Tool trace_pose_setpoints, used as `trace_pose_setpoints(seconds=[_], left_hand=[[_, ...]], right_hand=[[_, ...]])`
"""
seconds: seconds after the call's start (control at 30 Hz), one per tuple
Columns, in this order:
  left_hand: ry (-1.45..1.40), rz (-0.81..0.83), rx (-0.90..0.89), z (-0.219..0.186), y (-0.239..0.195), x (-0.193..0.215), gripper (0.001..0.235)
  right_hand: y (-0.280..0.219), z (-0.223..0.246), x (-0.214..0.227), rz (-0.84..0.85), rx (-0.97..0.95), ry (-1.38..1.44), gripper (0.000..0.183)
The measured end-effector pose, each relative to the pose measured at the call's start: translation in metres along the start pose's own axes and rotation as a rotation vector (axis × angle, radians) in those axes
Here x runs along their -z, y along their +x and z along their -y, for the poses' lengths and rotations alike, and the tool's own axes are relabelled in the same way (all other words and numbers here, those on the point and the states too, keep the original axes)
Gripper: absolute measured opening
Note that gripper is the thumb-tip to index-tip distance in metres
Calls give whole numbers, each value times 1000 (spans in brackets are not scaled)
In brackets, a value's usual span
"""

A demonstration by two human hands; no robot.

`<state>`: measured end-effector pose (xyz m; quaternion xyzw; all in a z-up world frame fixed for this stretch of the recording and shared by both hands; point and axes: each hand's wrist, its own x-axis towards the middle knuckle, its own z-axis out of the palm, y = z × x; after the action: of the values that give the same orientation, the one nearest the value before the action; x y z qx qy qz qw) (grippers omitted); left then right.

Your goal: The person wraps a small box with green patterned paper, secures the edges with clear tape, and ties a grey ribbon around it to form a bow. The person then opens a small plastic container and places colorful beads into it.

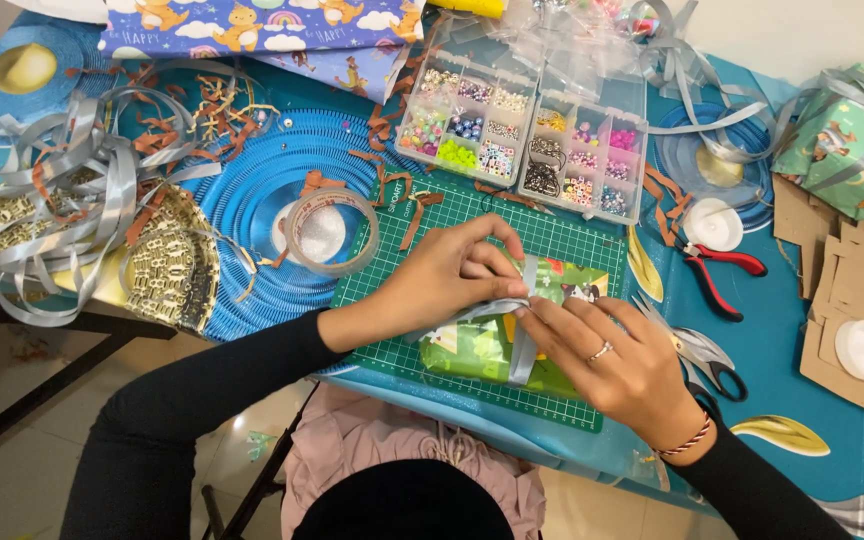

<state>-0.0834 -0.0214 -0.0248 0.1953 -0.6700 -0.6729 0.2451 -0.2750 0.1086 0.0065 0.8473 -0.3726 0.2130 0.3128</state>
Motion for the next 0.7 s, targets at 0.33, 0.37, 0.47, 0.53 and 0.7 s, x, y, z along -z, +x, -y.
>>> trace_pose_setpoints(seconds=[0.33,0.37,0.47,0.53,0.7], left_hand=[[39,-39,-57,2,0,-7,18],[47,-33,-65,2,0,-7,17],[81,-49,-90,9,2,-8,15],[94,-51,-98,4,1,-7,15],[118,-53,-136,-2,10,-5,16]], right_hand=[[-5,3,8,-101,8,77,9],[-6,4,7,-134,7,81,7],[-21,3,-2,-191,16,105,8],[-23,2,-3,-205,18,101,10],[-23,4,0,-231,33,106,12]])
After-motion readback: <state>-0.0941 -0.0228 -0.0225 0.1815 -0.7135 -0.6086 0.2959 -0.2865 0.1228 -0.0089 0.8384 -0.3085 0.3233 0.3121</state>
